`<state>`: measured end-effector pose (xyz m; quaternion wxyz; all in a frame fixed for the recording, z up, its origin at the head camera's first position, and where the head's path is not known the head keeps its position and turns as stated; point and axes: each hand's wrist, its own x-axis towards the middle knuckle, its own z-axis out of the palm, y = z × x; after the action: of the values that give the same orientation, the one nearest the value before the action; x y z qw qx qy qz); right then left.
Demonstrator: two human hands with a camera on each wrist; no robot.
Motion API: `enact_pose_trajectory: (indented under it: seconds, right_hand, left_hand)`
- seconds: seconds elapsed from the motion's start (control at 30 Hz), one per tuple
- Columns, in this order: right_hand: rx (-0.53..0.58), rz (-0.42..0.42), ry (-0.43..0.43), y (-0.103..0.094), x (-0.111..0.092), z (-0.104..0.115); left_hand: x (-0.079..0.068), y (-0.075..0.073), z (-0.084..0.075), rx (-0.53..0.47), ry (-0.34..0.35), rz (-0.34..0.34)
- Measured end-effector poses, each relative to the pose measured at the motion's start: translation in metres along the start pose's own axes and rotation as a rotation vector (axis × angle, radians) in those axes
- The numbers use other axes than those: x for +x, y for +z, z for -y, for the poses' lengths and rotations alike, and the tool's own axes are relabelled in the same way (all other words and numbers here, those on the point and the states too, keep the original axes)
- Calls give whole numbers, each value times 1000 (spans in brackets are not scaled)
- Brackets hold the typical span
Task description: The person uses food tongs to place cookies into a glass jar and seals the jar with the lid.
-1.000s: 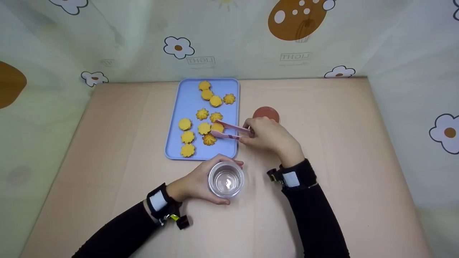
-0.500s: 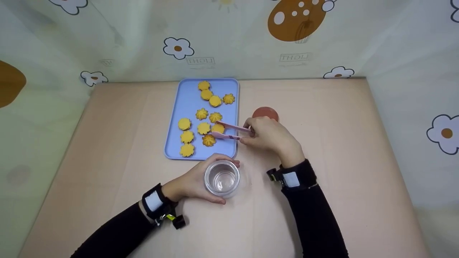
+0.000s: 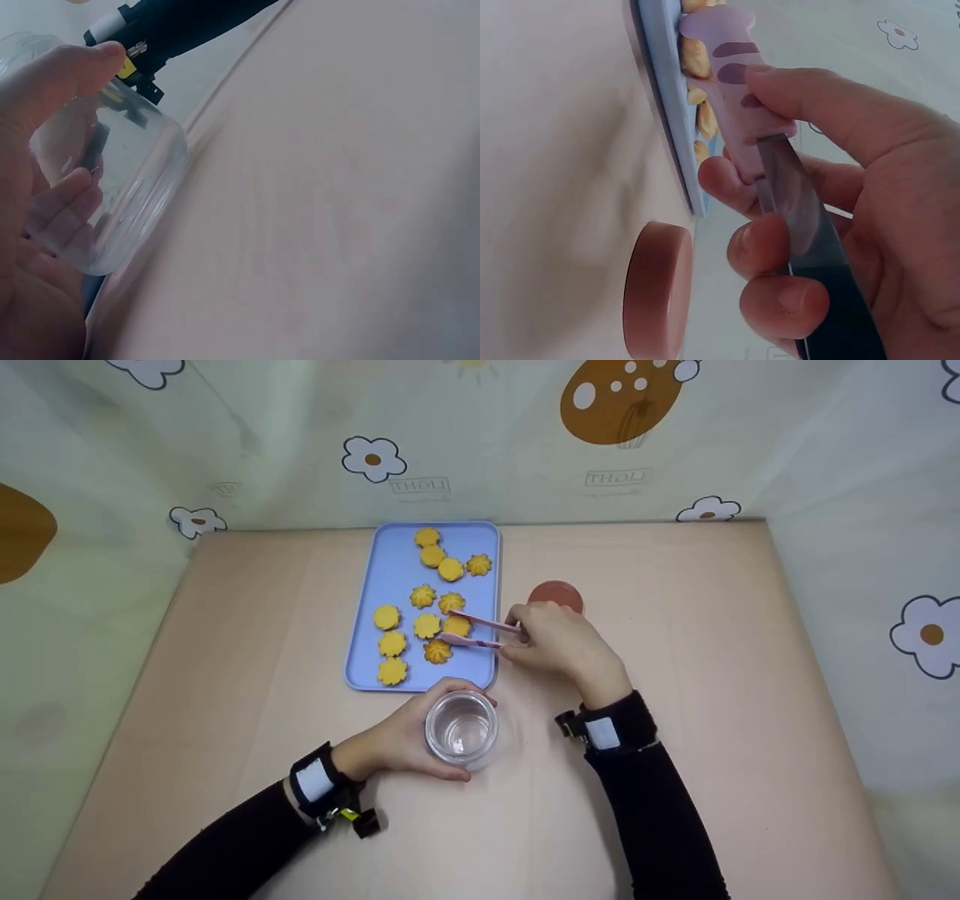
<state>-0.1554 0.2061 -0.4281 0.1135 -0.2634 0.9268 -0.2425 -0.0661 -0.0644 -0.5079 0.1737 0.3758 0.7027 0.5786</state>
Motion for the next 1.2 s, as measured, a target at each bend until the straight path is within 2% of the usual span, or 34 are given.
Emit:
enact_pose_trajectory:
  seconds: [0.27,0.43,0.57,0.77,0.93,1.2]
  right_hand:
    - [-30,-20,-51,1,0,-6]
    - [6,-23,-79,-2,-1,-11]
    - [48,-55,-112,-12,-6,-11]
    - [86,-111,-137,-38,-26,-2]
    - [71,-150,-172,-56,-46,11]
    - [80,-92,-231,-72,-74,37]
  left_hand:
    - [-9,-5,2,23,25,-15]
    - [-14,-9,4,23,10,-34]
    - [-17,-10,6,18,13,-68]
    - [-17,-12,8,-4,6,-139]
    - [-17,-13,8,-12,3,-144]
    - [-17,-12,8,9,-31,-162]
